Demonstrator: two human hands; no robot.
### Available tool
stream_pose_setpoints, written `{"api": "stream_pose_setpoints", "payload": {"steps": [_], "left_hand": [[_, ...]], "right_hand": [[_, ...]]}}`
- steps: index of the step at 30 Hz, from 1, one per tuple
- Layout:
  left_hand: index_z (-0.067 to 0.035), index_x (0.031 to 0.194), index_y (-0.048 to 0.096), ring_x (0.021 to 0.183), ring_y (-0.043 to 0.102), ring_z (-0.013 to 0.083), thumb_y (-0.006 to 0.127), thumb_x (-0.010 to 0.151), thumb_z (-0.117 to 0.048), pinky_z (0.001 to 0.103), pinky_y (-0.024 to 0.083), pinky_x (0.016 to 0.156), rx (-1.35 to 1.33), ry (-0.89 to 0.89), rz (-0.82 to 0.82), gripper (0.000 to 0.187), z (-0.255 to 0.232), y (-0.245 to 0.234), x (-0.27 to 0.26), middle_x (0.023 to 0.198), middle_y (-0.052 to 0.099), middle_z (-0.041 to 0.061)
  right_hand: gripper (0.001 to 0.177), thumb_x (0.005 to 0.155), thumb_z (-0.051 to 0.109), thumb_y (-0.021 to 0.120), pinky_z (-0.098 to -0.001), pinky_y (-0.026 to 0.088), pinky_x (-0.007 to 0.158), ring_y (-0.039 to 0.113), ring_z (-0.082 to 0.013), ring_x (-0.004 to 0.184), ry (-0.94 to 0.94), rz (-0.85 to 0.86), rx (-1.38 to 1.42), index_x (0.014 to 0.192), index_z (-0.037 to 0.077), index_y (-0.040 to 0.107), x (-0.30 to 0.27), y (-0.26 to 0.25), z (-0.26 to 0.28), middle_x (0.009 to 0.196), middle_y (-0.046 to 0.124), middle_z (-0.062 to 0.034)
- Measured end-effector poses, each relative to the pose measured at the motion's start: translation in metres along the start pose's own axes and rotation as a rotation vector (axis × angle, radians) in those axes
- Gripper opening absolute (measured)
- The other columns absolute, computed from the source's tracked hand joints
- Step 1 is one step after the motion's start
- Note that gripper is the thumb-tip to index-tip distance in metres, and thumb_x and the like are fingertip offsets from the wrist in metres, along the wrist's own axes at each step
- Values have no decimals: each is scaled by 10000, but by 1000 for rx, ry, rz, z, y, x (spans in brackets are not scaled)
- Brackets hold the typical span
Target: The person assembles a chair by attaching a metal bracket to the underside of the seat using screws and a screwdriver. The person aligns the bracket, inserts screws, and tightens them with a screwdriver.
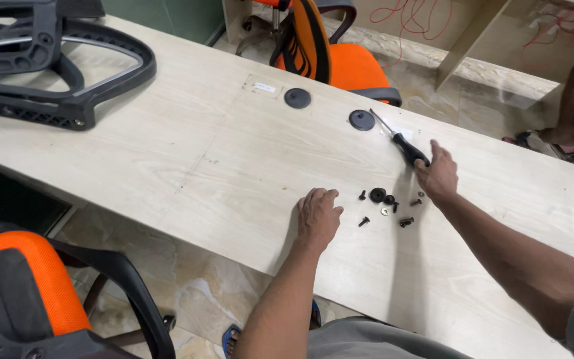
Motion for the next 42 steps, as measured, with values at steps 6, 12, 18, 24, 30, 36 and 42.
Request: {"api": "stream_pose_setpoints", "payload": {"steps": [6,12,18,24,30,36,42], "left_hand": [[-69,1288,638,1219,594,273,719,917,-185,476,400,1102,17,-137,103,397,7,9,18,1246,651,128],[-91,1369,587,1263,578,322,712,937,-214,445,466,1092,-16,-197,175,466,15,-2,13,1356,600,161],[-147,1581,260,1448,346,410,705,924,-155,526,346,1153,135,-198,-266,794,32,-85,-22,1602,308,195],[-161,1568,254,1433,345,414,715,871,-151,586,305,1118,323,-383,-636,836,86,-200,-120,1581,310,219],[-109,1313,620,1202,645,308,575,1101,-230,521,495,1049,39,-745,-564,248,184,-252,-244,1253,694,99],[-136,1317,627,1202,615,300,595,1057,-246,523,436,1039,83,-799,-778,284,212,-289,-304,1169,684,98],[-190,1533,428,1357,470,347,678,968,-309,544,382,1102,248,-1027,-1074,629,234,-310,-383,1514,470,103]], "right_hand": [[664,933,431,715,-522,539,905,626,-373,1085,76,177,-47,1447,61,519,5,31,-18,1286,590,-236],[530,997,475,662,-501,556,783,690,-322,859,99,341,40,1263,17,665,5,40,19,967,704,-186],[449,969,419,651,-389,480,657,580,-202,762,-240,466,431,1225,49,653,-38,41,187,879,666,-101],[330,961,381,702,-322,493,677,578,-141,776,-523,876,731,1064,68,685,-156,55,395,835,652,-69],[304,977,422,649,-327,525,760,653,-123,898,-565,1137,1019,1003,120,638,-279,61,519,900,694,0],[284,1018,444,558,-328,529,794,679,-127,943,-410,1368,1241,1106,175,550,-369,69,586,1015,672,17],[297,1069,438,549,-305,535,740,674,-132,873,-573,1309,1234,1148,152,557,-386,68,639,988,669,-27]]}}
Point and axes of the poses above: each hand's wrist, its own x-axis towards the middle knuckle, its own y-axis out of the palm, z = x × y, the point moved 8 cm from there along x, towards the middle knuckle
